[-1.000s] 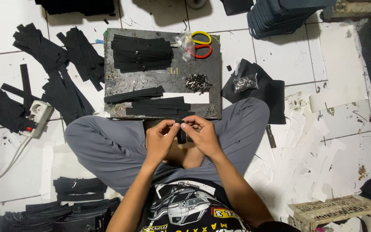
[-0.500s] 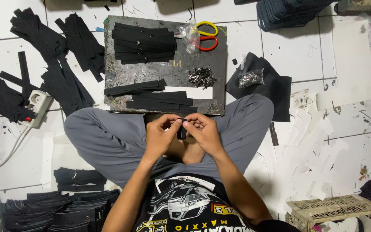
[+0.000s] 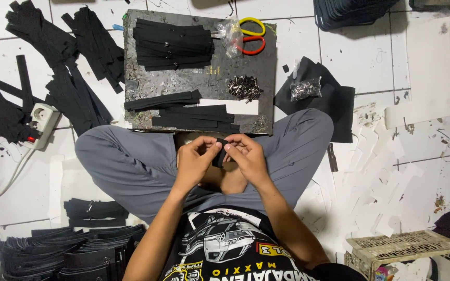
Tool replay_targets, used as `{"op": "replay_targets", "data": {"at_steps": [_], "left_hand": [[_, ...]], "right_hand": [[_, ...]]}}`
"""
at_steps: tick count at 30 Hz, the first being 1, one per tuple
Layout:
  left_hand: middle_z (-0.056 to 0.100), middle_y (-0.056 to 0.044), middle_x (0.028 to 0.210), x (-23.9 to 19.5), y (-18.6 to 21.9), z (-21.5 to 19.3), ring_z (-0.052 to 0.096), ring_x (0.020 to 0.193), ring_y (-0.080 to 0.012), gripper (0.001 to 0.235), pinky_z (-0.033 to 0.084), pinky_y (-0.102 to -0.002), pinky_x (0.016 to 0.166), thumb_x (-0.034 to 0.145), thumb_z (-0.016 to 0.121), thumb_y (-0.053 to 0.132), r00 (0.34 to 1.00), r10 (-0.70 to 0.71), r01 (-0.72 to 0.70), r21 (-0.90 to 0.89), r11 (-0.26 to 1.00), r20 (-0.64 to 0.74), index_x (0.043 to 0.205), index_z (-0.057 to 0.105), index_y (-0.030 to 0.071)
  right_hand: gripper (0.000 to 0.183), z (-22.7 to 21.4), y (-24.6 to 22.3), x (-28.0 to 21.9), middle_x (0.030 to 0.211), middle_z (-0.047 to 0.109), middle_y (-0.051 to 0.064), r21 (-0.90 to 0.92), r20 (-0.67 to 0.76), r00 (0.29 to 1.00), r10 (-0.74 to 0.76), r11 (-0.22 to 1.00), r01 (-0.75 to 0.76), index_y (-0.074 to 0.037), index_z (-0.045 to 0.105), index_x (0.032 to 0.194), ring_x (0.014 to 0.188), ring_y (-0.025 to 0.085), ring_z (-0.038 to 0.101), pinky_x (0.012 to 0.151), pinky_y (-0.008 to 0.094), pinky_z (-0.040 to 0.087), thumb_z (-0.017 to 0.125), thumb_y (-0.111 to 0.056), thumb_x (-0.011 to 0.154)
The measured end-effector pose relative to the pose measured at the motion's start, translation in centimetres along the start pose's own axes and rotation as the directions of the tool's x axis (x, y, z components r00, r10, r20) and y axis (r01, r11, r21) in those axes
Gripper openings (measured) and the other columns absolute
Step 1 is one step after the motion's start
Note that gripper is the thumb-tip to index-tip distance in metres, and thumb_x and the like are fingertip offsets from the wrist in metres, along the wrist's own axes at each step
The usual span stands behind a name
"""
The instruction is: Attaching metal studs to leather strips by hand
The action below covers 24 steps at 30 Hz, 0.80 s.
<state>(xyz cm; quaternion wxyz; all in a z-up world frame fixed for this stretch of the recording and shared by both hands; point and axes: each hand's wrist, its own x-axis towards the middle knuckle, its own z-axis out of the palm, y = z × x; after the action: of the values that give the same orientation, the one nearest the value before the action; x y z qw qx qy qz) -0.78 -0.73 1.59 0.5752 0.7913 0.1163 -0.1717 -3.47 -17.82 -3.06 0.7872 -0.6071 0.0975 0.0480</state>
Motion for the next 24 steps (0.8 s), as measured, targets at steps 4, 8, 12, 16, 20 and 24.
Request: {"op": "replay_targets", "data": {"at_steps": [4, 8, 12, 16, 20, 24], "left_hand": [[0.078, -0.003, 0.076, 0.0, -0.5, 0.0, 0.072, 0.074, -0.0175, 0.011, 0.055, -0.034, 0.069, 0.085, 0.08, 0.026, 1.0, 0.019, -0.019, 0.009, 1.0, -0.005, 0.092, 0.082, 0.018], [0.077, -0.001, 0.075, -0.1, -0.2, 0.0, 0.072, 0.073, -0.017, 0.01, 0.055, -0.033, 0.068, 0.087, 0.077, 0.028, 0.999, 0.039, -0.039, 0.018, 0.999, -0.013, 0.092, 0.082, 0.021], [0.078, -0.001, 0.074, -0.5, 0.5, 0.1, 0.074, 0.073, -0.0166, 0.01, 0.055, -0.032, 0.067, 0.084, 0.08, 0.025, 0.996, 0.084, -0.083, 0.025, 0.996, -0.038, 0.091, 0.081, 0.019], [0.075, -0.003, 0.069, -0.4, 0.6, -0.3, 0.072, 0.069, -0.0233, 0.009, 0.054, -0.034, 0.066, 0.085, 0.08, 0.029, 0.989, 0.149, -0.148, 0.058, 0.987, -0.023, 0.087, 0.08, 0.02], [0.076, -0.004, 0.072, -0.4, 0.5, -0.3, 0.073, 0.072, -0.0248, 0.009, 0.054, -0.036, 0.067, 0.085, 0.079, 0.028, 0.988, 0.153, -0.152, 0.068, 0.986, -0.013, 0.087, 0.08, 0.02], [0.076, -0.004, 0.072, -0.8, 1.0, -0.1, 0.072, 0.072, -0.0231, 0.008, 0.054, -0.036, 0.068, 0.085, 0.079, 0.026, 0.991, 0.133, -0.131, 0.059, 0.99, -0.031, 0.088, 0.08, 0.018]], "right_hand": [[0.022, 0.1, -0.1, 0.0, 0.083, 0.066, 0.018, -0.012, -0.005, 1.0, 0.0, 1.0, 0.0, 0.007, 0.069, 0.113, 0.062, 0.022, 0.071, 0.06, 0.033, 0.06, 0.07, -0.006, 0.094], [0.02, 0.0, -0.2, 0.2, 0.079, 0.066, 0.017, -0.086, -0.006, 1.0, -0.018, 0.996, 0.017, 0.007, 0.07, 0.11, 0.057, 0.021, 0.07, 0.055, 0.032, 0.058, 0.071, -0.006, 0.094], [0.018, 0.0, -0.2, 0.0, 0.077, 0.067, 0.017, -0.122, -0.002, 1.0, -0.021, 0.992, 0.021, 0.005, 0.072, 0.108, 0.055, 0.021, 0.071, 0.054, 0.032, 0.057, 0.073, -0.005, 0.093], [0.017, 0.6, -1.3, -0.1, 0.076, 0.066, 0.015, -0.124, 0.002, 1.0, -0.007, 0.992, 0.007, 0.005, 0.072, 0.107, 0.055, 0.02, 0.071, 0.053, 0.03, 0.057, 0.072, -0.004, 0.093], [0.017, 0.5, -1.3, -0.4, 0.076, 0.065, 0.014, -0.144, -0.007, 1.0, 0.004, 0.99, -0.005, 0.004, 0.072, 0.107, 0.054, 0.018, 0.069, 0.052, 0.03, 0.057, 0.072, -0.004, 0.092], [0.017, 0.7, -1.6, -0.7, 0.077, 0.066, 0.014, -0.152, -0.015, 1.0, 0.0, 0.988, -0.002, 0.003, 0.072, 0.108, 0.056, 0.018, 0.07, 0.052, 0.03, 0.058, 0.072, -0.004, 0.093]]}}
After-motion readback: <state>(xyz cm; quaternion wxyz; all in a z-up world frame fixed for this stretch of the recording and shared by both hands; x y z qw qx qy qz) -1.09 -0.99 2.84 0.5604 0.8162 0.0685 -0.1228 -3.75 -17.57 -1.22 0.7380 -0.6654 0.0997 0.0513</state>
